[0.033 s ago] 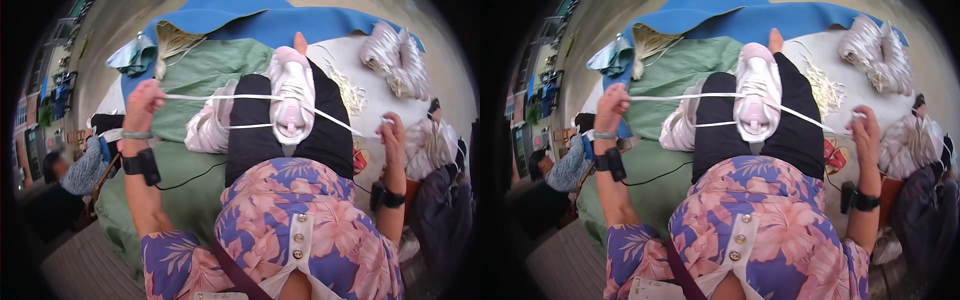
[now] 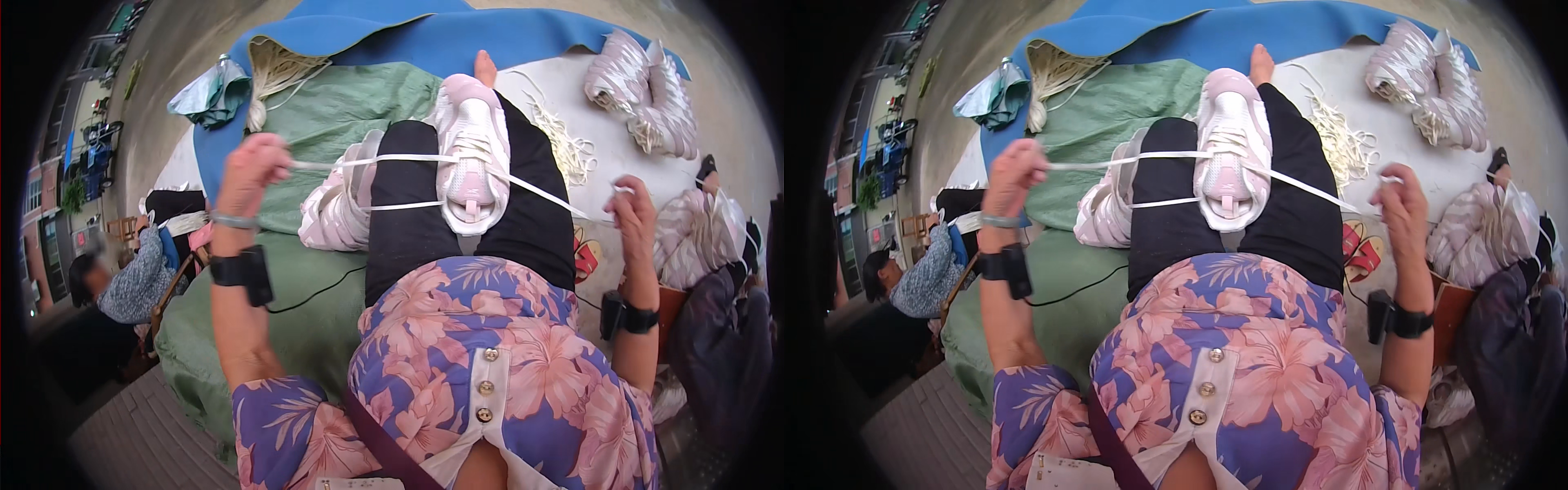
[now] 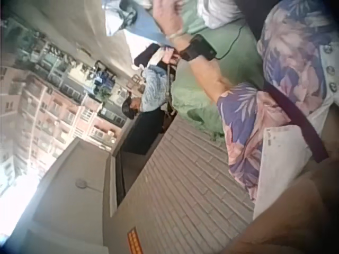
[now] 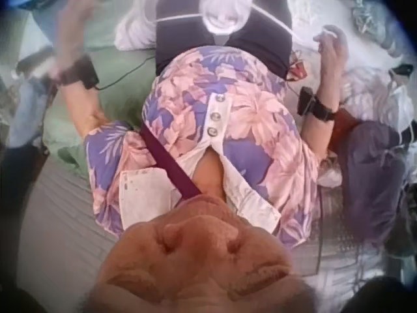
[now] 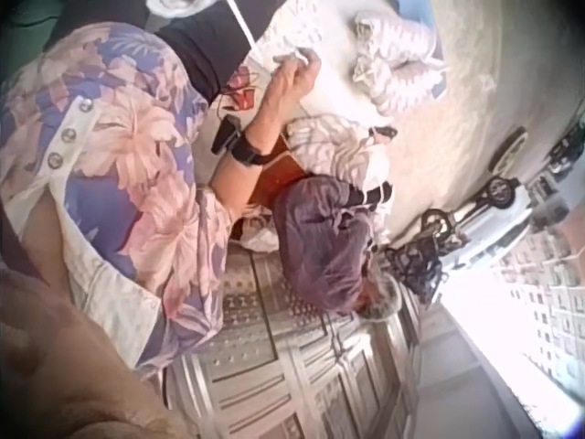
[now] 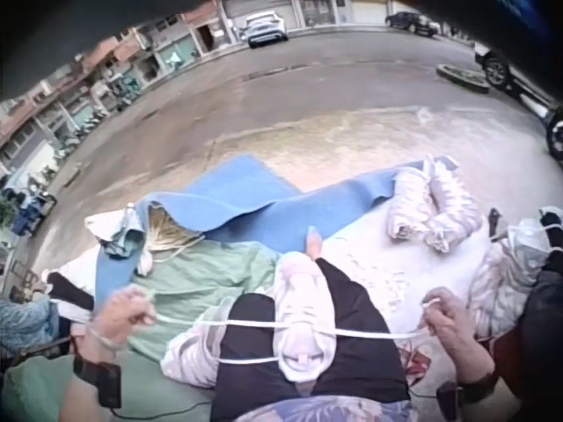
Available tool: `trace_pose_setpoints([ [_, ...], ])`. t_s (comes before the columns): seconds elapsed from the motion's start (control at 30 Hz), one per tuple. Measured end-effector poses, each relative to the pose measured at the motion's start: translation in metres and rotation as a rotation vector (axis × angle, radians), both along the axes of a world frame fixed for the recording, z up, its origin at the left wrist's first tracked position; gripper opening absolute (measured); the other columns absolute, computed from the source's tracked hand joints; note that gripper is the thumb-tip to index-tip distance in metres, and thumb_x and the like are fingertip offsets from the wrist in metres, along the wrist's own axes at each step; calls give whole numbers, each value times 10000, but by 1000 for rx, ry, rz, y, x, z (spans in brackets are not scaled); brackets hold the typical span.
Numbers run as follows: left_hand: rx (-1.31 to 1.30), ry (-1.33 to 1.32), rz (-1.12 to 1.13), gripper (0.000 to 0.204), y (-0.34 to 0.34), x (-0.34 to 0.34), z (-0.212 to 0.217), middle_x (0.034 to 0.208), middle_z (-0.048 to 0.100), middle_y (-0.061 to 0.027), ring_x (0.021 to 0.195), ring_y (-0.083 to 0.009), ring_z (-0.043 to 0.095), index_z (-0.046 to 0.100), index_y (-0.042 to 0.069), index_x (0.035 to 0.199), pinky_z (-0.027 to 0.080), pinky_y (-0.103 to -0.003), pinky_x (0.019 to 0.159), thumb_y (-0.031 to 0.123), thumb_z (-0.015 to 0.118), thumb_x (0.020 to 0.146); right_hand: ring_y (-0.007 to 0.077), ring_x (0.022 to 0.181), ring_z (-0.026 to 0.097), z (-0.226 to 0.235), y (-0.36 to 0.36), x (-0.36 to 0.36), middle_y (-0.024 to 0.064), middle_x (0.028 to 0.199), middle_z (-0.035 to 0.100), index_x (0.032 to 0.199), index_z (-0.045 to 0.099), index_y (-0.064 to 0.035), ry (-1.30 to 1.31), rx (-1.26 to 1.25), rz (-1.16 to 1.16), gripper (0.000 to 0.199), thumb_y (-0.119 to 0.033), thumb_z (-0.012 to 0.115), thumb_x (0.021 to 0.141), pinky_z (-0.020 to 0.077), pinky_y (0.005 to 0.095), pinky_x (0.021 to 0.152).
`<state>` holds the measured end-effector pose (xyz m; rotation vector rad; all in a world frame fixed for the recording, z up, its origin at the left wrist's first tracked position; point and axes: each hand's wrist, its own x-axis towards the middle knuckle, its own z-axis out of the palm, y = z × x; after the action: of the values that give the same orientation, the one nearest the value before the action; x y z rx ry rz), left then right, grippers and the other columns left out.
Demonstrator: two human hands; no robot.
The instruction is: The person threads white shoelaces through the eyelets of a pink and white sneaker, pulling them tight and arranging the laces. They repeat this process for a second shoe, ensuring the laces are properly seated in the eyelets.
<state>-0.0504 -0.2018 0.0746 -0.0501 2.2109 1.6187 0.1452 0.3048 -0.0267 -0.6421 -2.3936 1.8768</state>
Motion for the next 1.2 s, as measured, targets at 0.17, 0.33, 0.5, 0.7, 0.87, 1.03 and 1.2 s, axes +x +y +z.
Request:
trace_pose_setpoints([
  [0.17, -66, 13, -342, 116, 116, 31, -72, 660, 619, -35, 558, -75, 561, 634, 49, 770, 419, -214, 483, 160, 605, 793, 78, 597, 494, -10, -66, -42, 18, 700, 581, 897, 597, -43, 45, 20, 307, 127, -68, 514, 804, 392, 222, 520],
  [0.33, -374, 643, -522, 66, 184, 55, -102, 689, 571, -109, 596, -255, 562, 612, 67, 777, 436, -325, 536, 111, 579, 739, 268, 657, 555, -26, -121, -65, 110, 780, 523, 900, 542, -47, 186, 268, 413, 241, -176, 651, 728, 460, 335, 609],
  [0.5, -596, 923, -679, 88, 195, 64, -108, 832, 518, -61, 750, -254, 505, 600, 109, 779, 395, -368, 620, 116, 581, 693, 314, 815, 557, -33, -134, -73, 129, 907, 508, 995, 460, -62, 182, 493, 502, 451, -290, 700, 688, 456, 385, 682],
  [0.7, -631, 1002, -647, 107, 183, 62, -104, 1061, 520, -96, 899, -280, 478, 586, 77, 766, 374, -403, 728, 102, 576, 662, 322, 821, 557, -37, -129, -76, 137, 914, 510, 987, 460, -59, 141, 396, 514, 449, -287, 700, 683, 455, 387, 701],
  [0.87, -664, 1015, -606, 118, 185, 67, -105, 1157, 499, -115, 1016, -307, 452, 575, 61, 767, 346, -431, 815, 94, 570, 654, 308, 813, 555, -37, -126, -76, 129, 915, 509, 988, 463, -66, 42, 281, 491, 461, -299, 707, 673, 453, 375, 701],
  [1.03, -707, 1045, -614, 114, 185, 67, -106, 1191, 481, -116, 1088, -328, 422, 570, 48, 774, 308, -470, 884, 85, 554, 667, 288, 817, 550, -38, -125, -75, 124, 916, 508, 1005, 467, -67, 67, 230, 502, 474, -302, 707, 671, 452, 365, 714],
  [1.2, -776, 1065, -640, 99, 187, 68, -107, 1212, 467, -105, 1157, -344, 384, 563, 36, 769, 255, -509, 963, 87, 536, 689, 137, 626, 456, -45, -123, -76, 56, 817, 454, 1019, 474, -62, 206, 208, 475, 455, -231, 727, 680, 430, 258, 596],
])
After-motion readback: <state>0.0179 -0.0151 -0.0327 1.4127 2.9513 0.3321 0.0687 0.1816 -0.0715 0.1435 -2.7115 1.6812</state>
